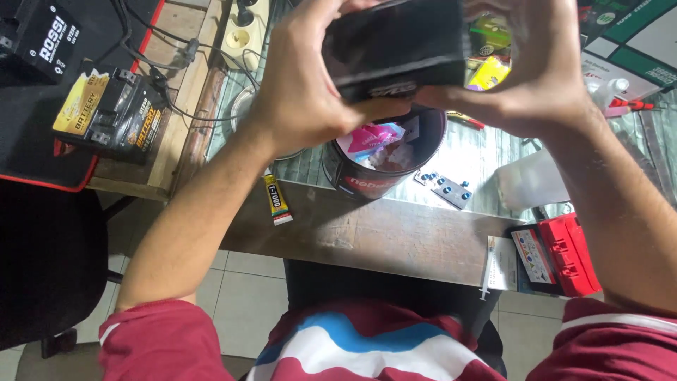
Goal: Refilling and cleaning battery cells at a workbench in a recycling center.
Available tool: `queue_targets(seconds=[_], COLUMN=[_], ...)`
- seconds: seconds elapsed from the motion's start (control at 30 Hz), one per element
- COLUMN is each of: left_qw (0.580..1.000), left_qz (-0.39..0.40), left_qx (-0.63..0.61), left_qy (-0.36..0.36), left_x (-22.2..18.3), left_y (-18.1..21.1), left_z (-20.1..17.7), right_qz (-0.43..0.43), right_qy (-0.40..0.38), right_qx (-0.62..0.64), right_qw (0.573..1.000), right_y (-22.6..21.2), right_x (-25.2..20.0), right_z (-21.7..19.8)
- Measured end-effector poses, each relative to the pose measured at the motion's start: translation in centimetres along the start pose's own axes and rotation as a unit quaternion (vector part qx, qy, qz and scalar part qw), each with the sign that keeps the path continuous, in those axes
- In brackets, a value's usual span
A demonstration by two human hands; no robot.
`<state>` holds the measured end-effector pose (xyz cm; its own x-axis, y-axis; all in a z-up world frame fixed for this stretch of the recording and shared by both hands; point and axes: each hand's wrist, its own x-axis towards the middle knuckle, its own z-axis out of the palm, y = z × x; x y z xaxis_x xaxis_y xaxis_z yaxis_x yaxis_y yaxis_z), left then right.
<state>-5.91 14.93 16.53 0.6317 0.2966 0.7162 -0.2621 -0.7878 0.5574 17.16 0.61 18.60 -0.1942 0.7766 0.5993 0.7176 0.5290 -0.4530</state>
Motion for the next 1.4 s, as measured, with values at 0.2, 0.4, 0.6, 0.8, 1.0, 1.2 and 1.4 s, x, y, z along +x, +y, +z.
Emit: queue_targets(seconds=[0.2,0.4,0.6,0.8,1.0,1.2,1.4], left_qw=[0.998,0.990,0.943,0.967,0.958,0.949,0.977], left_qz=[0.055,0.110,0.231,0.191,0.227,0.272,0.207], left_qx=[0.015,0.064,0.220,0.149,0.165,0.145,0.038], left_qy=[-0.017,-0.057,-0.093,-0.075,-0.062,-0.060,-0.024], left_x=[1.5,2.2,1.9,1.7,0.6,-1.4,-3.5], left_y=[0.3,1.0,2.6,2.5,1.0,1.5,1.3], left_z=[0.8,2.0,2.8,2.1,2.1,2.0,2.0], right_qz=[0.156,0.120,0.044,0.032,-0.014,-0.058,-0.043], right_qy=[0.005,0.009,-0.005,0.017,0.046,0.003,-0.044], right_qx=[0.123,0.107,-0.112,-0.009,-0.146,-0.134,-0.153], right_qw=[0.980,0.987,0.993,0.999,0.988,0.989,0.986], right_y=[-0.8,-1.4,-1.9,-2.7,-3.0,-4.3,-4.8], right_x=[-1.9,-2.0,-2.4,-1.8,-2.0,-1.6,-2.0], right_z=[0.3,1.0,1.1,1.0,1.2,-0.4,-1.1])
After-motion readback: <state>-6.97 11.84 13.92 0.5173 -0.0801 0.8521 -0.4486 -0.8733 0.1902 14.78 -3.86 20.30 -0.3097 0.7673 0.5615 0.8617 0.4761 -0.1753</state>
